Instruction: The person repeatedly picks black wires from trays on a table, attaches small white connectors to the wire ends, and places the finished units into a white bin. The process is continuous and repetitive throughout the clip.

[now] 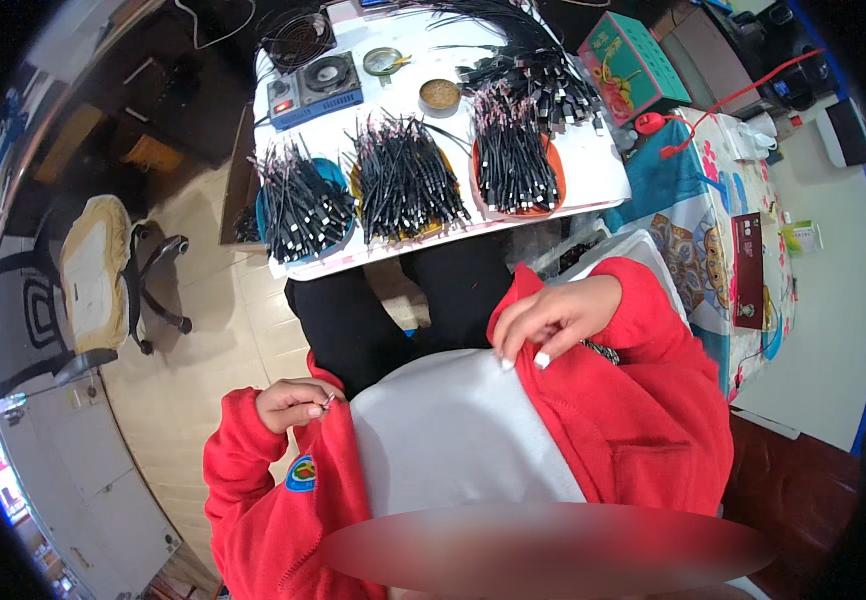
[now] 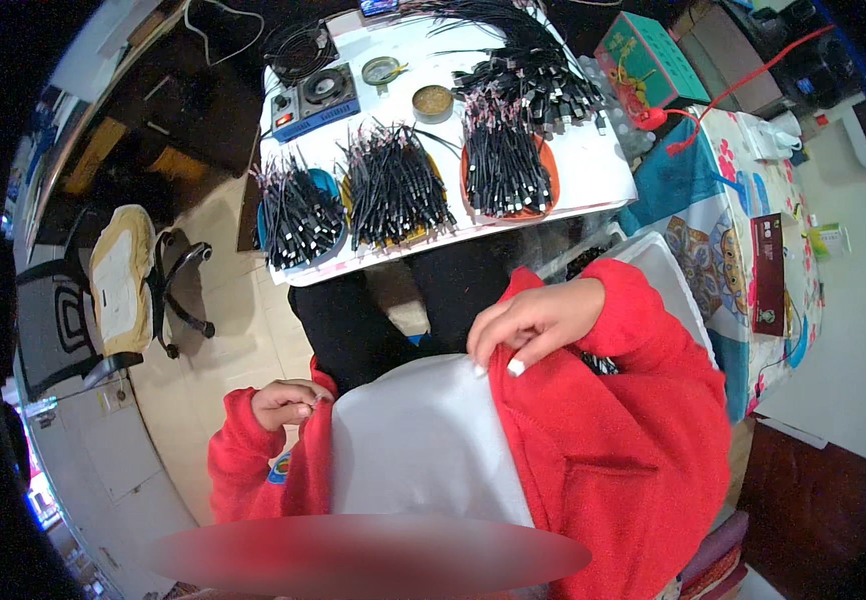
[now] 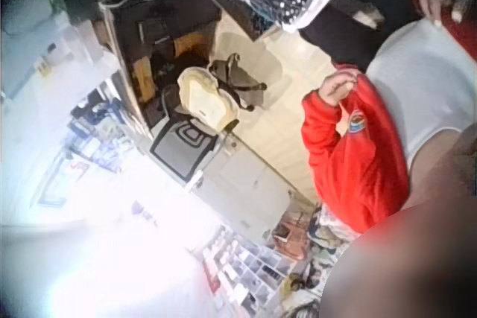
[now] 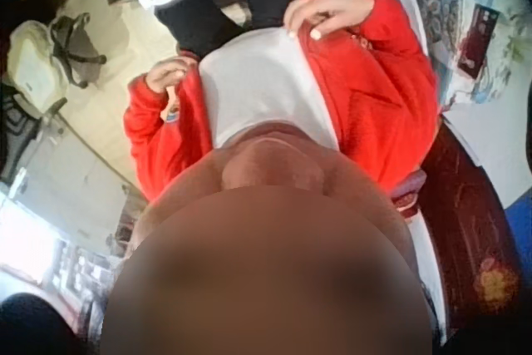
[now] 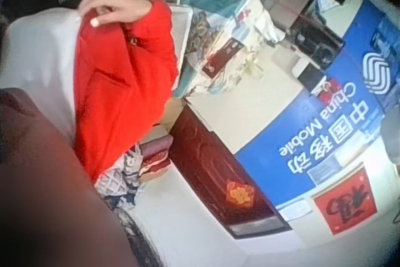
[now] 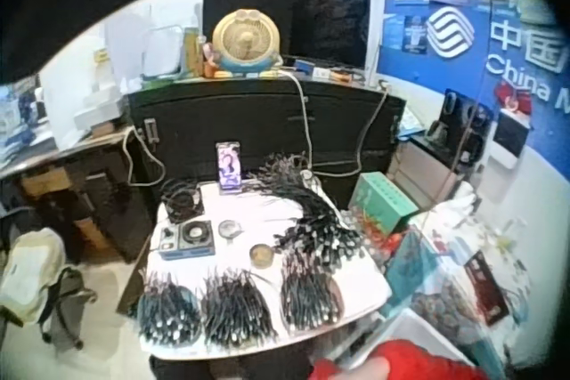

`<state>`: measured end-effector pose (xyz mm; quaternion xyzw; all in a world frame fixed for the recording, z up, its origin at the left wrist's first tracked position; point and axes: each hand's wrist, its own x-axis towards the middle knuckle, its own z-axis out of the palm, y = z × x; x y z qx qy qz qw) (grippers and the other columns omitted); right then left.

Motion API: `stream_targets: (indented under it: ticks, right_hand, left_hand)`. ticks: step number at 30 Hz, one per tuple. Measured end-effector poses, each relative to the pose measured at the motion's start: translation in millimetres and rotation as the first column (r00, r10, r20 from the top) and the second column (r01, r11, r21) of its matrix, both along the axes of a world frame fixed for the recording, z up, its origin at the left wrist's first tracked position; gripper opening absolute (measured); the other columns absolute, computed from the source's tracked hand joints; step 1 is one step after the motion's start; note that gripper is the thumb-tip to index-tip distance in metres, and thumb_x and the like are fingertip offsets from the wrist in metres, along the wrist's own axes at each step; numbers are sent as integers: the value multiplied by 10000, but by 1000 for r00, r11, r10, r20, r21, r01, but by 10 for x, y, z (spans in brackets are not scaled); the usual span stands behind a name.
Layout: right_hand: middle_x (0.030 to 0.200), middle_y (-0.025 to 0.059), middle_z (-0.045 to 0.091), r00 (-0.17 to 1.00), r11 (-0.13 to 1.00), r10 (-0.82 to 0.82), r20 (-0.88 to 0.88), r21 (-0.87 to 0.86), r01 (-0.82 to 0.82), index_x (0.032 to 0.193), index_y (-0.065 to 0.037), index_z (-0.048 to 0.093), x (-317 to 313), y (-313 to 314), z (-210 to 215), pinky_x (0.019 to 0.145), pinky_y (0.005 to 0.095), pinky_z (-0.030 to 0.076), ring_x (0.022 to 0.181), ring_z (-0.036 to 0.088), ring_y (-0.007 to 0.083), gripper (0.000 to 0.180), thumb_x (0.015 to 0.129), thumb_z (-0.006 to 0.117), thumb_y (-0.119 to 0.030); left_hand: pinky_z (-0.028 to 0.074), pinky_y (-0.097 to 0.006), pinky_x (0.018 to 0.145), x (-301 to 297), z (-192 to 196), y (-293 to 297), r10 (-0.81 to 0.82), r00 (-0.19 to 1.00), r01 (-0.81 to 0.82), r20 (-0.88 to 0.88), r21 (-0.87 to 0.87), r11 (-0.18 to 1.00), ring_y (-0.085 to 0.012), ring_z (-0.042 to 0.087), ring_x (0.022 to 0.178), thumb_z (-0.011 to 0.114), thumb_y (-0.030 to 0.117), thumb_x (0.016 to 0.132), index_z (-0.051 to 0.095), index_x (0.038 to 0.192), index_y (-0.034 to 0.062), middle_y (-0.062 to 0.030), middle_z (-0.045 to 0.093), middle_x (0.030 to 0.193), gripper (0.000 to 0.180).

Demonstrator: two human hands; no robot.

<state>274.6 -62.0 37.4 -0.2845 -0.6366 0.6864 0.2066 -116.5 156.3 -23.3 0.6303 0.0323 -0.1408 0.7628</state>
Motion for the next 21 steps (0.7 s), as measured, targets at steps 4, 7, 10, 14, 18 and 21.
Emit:
stream_targets:
  ticks: [4, 7, 10, 14, 18, 21]
  right_hand:
    - [1191, 79, 515, 993, 993, -113, 41, -35, 115, 1229, -48, 511, 59, -219, -333, 661, 243, 408, 729, 466, 99, 352, 881, 547, -82]
    - [1188, 99, 525, 981, 989, -150, 121, 10, 150, 1194, -42, 535, -114, -386, -629, 757, 279, 442, 831, 541, 162, 340, 855, 549, -46]
    - [1081, 119, 577, 965, 965, -214, 149, 183, 186, 1097, -20, 577, -277, -462, -788, 886, 335, 444, 996, 576, 243, 288, 819, 524, 29]
    - [931, 36, 588, 634, 612, -772, -48, 218, 761, 986, -20, 593, -241, -344, -610, 787, 259, 459, 866, 555, 113, 163, 840, 538, 28]
    - [765, -3, 571, 220, 264, -928, -300, -117, 957, 941, -54, 577, -307, -220, -128, 561, 207, 438, 636, 526, 64, 90, 889, 504, -50]
    - [755, 19, 576, 136, 264, -909, -393, -293, 919, 934, -64, 592, -547, -101, 236, 563, 229, 446, 636, 538, 89, 148, 854, 476, -18]
  left_hand:
    - [438, -296, 780, -371, -283, -244, 95, 964, -126, -248, -112, 986, -170, 499, 861, 495, 97, 912, 602, 908, -6, -103, 542, 1009, 149]
    - [442, -284, 720, -498, -425, -312, 432, 897, -437, 90, 52, 898, -169, 477, 785, 517, 149, 910, 595, 875, 3, -90, 519, 991, 169]
    - [457, -292, 679, -367, -444, -59, 706, 472, -877, 527, 197, 439, -175, 517, 768, 544, 180, 893, 605, 852, 36, -93, 544, 959, 162]
    - [458, -293, 683, 100, -183, -46, 721, 301, -954, 625, 202, 222, -168, 531, 759, 546, 173, 900, 609, 867, 42, -85, 556, 887, 149]
    - [460, -294, 686, 996, -122, -1017, 502, 657, -713, 562, 247, 657, -160, 545, 751, 549, 165, 906, 613, 881, 47, -78, 567, 815, 137]
    - [435, -241, 623, 1487, -287, -1657, -112, 993, 113, 38, -9, 994, -132, 539, 654, 548, 188, 918, 620, 904, 61, -44, 583, 829, 146]
